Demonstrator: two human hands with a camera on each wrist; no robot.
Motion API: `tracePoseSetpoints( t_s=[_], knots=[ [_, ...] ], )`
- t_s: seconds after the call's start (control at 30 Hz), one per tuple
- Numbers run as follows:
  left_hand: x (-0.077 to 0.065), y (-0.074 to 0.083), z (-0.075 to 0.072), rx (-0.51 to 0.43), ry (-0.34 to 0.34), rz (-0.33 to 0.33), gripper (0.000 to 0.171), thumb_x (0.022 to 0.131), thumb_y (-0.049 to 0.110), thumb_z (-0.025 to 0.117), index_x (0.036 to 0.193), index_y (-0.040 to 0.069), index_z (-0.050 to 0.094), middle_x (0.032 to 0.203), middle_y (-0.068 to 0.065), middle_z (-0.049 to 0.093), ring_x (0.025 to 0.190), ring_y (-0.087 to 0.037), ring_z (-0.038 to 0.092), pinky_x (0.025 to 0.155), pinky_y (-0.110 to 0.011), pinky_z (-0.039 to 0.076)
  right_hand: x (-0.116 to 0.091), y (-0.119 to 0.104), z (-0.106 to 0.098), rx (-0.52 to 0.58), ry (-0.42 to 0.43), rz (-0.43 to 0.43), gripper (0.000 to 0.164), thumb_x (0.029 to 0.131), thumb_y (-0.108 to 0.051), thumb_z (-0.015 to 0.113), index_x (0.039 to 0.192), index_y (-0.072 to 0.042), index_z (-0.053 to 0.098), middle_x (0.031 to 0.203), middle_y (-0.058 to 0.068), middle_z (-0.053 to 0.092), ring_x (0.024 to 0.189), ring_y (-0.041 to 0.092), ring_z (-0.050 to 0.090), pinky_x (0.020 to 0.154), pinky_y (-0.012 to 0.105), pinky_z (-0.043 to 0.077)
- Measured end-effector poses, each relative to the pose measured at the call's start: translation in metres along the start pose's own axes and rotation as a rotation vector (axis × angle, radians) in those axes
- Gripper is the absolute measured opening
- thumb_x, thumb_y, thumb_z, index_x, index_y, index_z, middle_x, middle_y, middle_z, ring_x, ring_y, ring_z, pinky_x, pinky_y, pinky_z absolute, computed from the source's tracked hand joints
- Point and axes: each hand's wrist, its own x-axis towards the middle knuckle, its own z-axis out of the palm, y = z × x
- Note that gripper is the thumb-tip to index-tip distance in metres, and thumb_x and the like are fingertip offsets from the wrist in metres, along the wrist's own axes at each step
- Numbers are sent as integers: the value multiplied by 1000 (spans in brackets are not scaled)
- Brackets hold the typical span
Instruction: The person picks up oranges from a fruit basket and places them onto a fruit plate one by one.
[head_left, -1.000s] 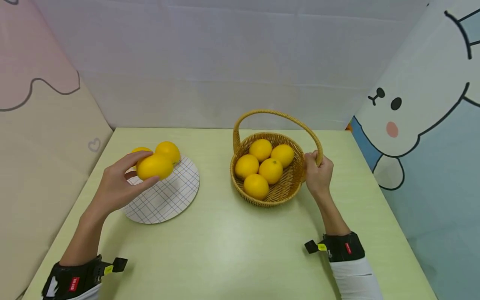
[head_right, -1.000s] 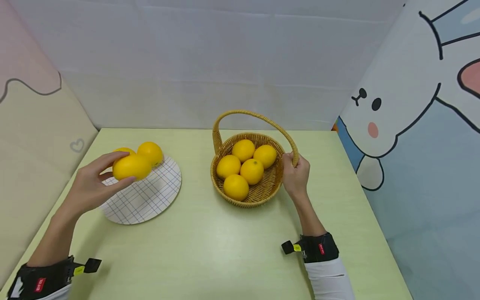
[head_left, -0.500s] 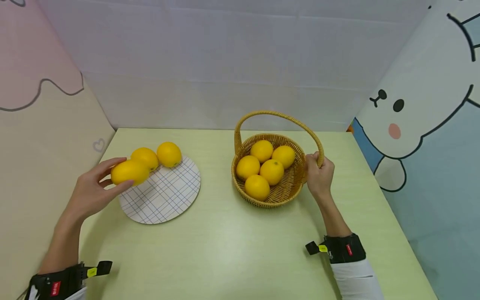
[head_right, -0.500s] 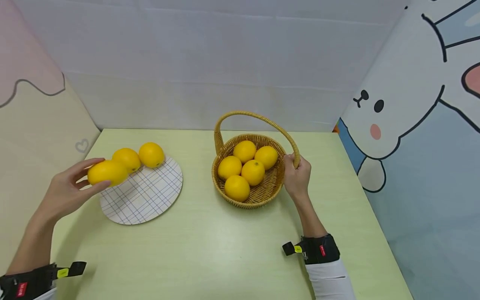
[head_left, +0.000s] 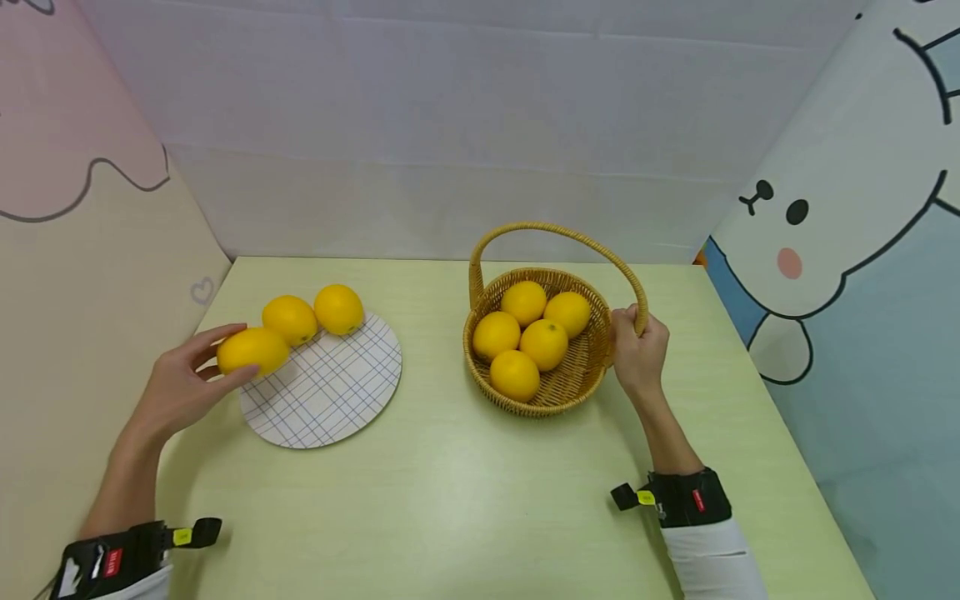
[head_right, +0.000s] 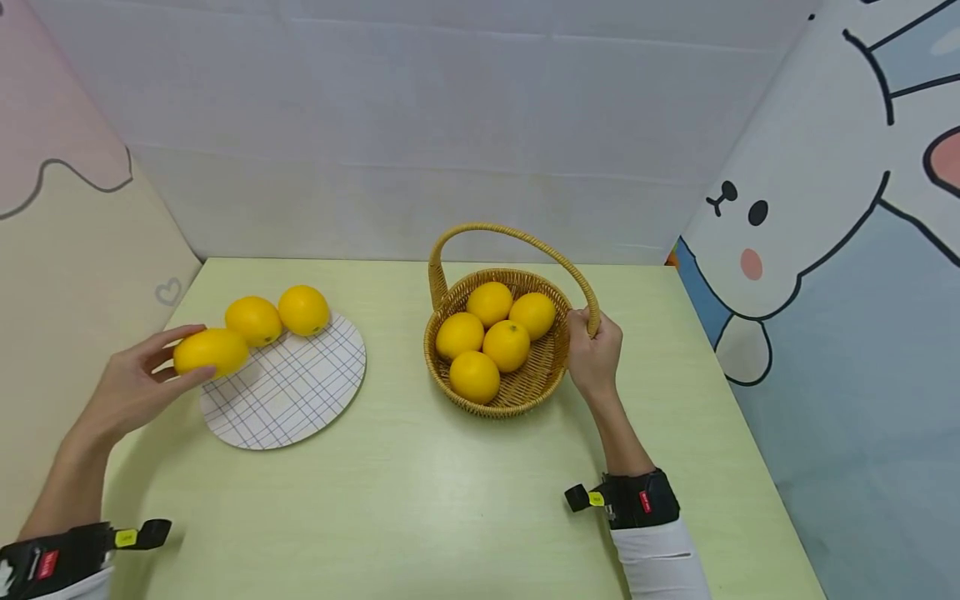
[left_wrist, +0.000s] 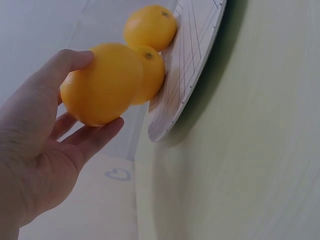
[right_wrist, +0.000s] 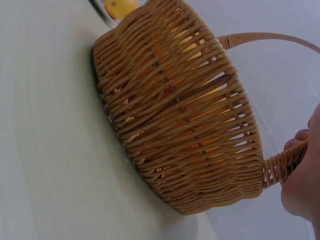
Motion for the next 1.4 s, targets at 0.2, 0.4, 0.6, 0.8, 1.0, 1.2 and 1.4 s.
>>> tracePoseSetpoints(
  t_s=[0.2,0.4,0.6,0.8,1.0,1.2,1.4],
  knots=[
    [2,-9,5,12,-15,-28,71,103,26,86,165,10,57,165,-29,53,116,21,47,92,7,46,-1,0,0,-1,4,2,45,111,-1,55,68,5,43,56,-9,46,47,4,29,44,24,19],
    [3,-13,7,-2,-38,-35,72,103,26,85,166,9,55,167,-31,51,116,20,47,92,7,46,-1,0,-1,-6,6,13,45,111,-1,55,68,5,43,55,-8,44,47,5,29,44,25,19],
    [2,-19,10,-1,-42,-28,71,103,26,85,165,8,56,165,-31,52,117,19,47,92,7,45,-1,1,-1,-4,2,-7,45,110,1,54,68,6,42,55,-9,44,46,4,27,43,25,18],
    [2,-22,12,1,-37,-23,70,104,25,85,165,8,56,166,-32,52,117,20,46,92,7,44,0,0,0,1,8,-11,45,111,1,55,68,6,42,55,-9,45,47,5,28,44,25,19],
    [4,-22,12,10,-41,-60,71,106,27,82,168,10,53,168,-30,51,116,19,44,91,8,42,0,1,0,4,14,-8,45,110,0,54,68,5,42,56,-10,46,48,4,29,44,23,20],
    [6,-25,12,17,-50,-66,68,108,22,76,170,8,50,169,-32,49,116,16,44,91,9,40,0,1,1,3,8,-17,45,110,-2,54,67,5,42,56,-10,44,48,4,28,44,23,19],
    [5,-29,13,38,-61,-57,68,109,17,71,172,6,45,170,-34,47,115,16,43,90,8,37,0,2,0,-3,9,-18,45,110,0,53,67,5,43,56,-9,44,48,4,28,45,24,19]
  ],
)
